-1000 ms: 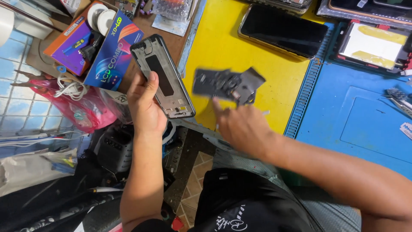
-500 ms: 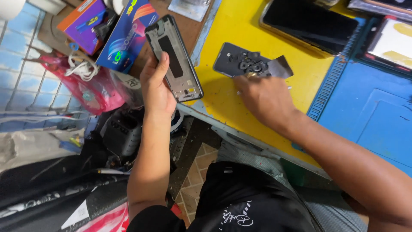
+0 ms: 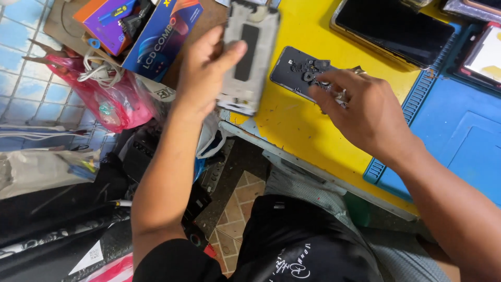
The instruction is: The person disassembles a green smartphone by removing the back cover and using a metal tool to pry open the bottom edge. They then use a razor blade to carefully cut adhesive around the charging port area before reattaching the back cover.
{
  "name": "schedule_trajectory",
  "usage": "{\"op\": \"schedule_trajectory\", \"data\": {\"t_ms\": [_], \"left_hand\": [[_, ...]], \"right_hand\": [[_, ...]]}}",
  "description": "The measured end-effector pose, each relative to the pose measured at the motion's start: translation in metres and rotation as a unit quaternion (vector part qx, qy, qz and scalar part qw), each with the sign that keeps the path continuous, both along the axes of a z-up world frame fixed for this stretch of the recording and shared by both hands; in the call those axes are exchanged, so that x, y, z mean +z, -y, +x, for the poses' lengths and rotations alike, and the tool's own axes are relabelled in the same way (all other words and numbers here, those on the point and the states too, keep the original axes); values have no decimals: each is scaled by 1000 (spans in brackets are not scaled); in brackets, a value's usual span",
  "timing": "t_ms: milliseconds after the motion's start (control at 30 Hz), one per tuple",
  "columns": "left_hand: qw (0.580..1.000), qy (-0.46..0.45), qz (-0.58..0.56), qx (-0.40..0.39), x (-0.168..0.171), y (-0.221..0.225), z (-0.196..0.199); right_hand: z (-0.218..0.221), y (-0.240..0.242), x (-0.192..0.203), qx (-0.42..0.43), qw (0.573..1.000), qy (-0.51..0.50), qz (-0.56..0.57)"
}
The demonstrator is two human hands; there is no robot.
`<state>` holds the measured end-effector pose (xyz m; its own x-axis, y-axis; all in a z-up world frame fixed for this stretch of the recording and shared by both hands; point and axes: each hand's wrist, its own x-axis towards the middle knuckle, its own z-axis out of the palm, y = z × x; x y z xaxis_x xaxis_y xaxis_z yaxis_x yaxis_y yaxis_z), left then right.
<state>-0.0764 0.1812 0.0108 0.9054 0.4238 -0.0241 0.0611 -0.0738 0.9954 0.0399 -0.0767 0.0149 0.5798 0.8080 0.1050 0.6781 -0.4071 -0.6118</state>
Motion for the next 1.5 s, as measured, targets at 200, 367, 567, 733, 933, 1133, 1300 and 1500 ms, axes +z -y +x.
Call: {"op": "schedule_trajectory", "data": {"t_ms": [200,367,567,733,933,1133,1300,1500], "left_hand": [[976,167,-125,-68,-5,75,44],[959,128,205,-146,2,37,35],[887,18,432,-161,-18,7,-15],[911,-51,379,-158,-16,16,-48],[854,-4,483,-194,-29,28,-60],[863,83,472,-161,-41,33,-59],[837,122,507,-165,-49,39,-56],[829,166,511,-156,-59,46,-59]], "right_hand": [[-5,-1,16,-75,963,-235,113],[22,82,-4,-117,980,-132,95],[56,176,-88,-371,842,-374,-117],[55,253,-157,-260,933,-217,-121],[25,285,-166,-97,988,121,-16],[-20,254,-112,-88,986,143,8],[-16,231,-90,7,906,423,-2],[-29,239,-86,-27,912,394,-116]]}}
